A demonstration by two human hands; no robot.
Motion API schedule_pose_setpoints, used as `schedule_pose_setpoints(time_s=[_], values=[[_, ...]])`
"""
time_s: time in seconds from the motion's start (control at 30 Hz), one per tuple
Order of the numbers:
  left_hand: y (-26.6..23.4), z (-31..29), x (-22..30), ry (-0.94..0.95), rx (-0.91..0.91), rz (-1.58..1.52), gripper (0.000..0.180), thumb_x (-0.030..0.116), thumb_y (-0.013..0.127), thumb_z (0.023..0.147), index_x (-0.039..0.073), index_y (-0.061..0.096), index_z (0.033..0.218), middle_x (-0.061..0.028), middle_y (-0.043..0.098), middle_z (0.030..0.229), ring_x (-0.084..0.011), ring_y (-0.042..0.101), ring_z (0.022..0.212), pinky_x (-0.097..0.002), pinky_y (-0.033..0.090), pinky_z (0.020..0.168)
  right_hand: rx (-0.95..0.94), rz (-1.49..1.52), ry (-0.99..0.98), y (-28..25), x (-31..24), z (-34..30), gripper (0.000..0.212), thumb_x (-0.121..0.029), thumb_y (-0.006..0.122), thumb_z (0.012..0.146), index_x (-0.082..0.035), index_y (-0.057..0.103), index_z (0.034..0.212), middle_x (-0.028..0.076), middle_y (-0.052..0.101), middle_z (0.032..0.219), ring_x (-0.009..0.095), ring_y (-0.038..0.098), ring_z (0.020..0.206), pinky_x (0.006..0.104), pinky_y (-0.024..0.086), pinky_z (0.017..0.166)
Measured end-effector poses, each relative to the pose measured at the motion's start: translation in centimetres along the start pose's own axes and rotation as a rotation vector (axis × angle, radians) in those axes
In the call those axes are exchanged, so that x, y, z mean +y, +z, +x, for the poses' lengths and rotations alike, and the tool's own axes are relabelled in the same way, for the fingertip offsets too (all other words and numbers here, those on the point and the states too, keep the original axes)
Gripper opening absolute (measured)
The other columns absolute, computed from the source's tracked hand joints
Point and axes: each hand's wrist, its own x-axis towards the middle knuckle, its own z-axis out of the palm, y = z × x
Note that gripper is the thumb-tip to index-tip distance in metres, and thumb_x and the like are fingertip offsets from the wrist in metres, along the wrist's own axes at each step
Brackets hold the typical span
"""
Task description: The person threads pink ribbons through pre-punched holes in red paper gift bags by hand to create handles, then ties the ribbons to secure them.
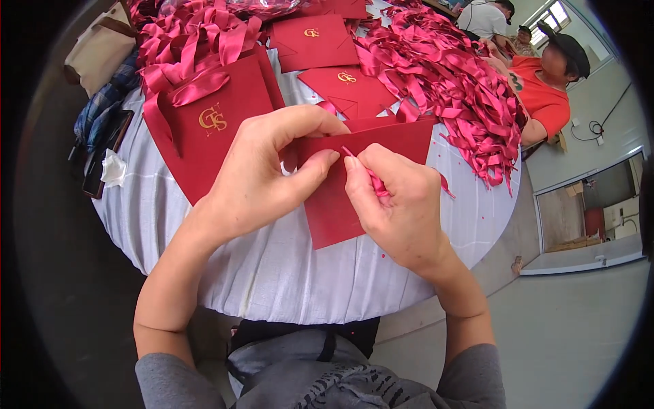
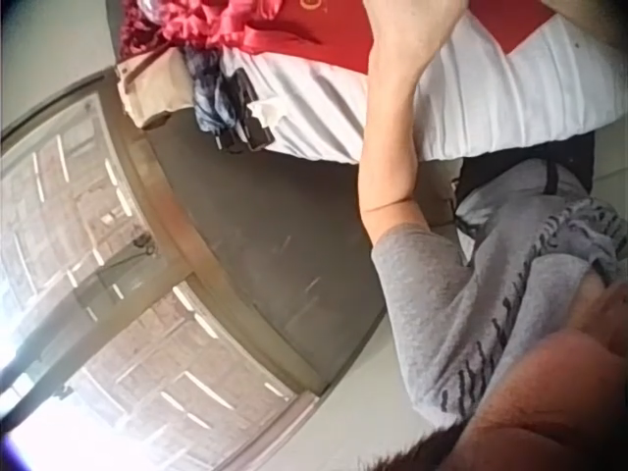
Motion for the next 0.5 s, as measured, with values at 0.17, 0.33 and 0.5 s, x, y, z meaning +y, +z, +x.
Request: schedule_pose_setpoints(time_s=[0.17, 0.33, 0.5], values=[[0.9, -0.1, -0.1, 0.188, 0.098, 0.102, 0.023, -0.006, 0.057, 0.074, -0.003, 0.061, 0.096, -0.0086, 0.060, 0.083, -0.0138, 0.057, 0.067, -0.0249, 0.045, 0.058, -0.004, 0.089, 0.078, -0.2, -0.8, 0.2, 0.019, -0.002, 0.059, 0.085, 0.001, 0.051, 0.068, 0.005, 0.041, 0.053, 0.007, 0.036, 0.047, 0.0272, 0.031, 0.043], [1.3, -0.2, 0.0, 0.225, 0.128, 0.092, 0.022, -0.006, 0.057, 0.073, -0.002, 0.059, 0.094, -0.0116, 0.057, 0.079, -0.0218, 0.057, 0.065, -0.0297, 0.045, 0.057, -0.058, 0.124, 0.188, -0.6, -1.1, 0.4, 0.016, -0.005, 0.061, 0.081, -0.002, 0.052, 0.069, 0.013, 0.055, 0.058, 0.028, 0.055, 0.047, 0.0364, 0.040, 0.044], [1.6, -0.2, 0.6, 0.303, 0.126, 0.190, 0.023, -0.006, 0.057, 0.071, 0.000, 0.059, 0.093, -0.0143, 0.058, 0.080, -0.0315, 0.059, 0.075, -0.0370, 0.047, 0.068, 0.025, -0.029, 0.018, -0.3, -0.9, 0.2, 0.013, -0.006, 0.060, 0.082, -0.001, 0.052, 0.073, 0.015, 0.056, 0.060, 0.031, 0.057, 0.051, 0.0394, 0.042, 0.045]])
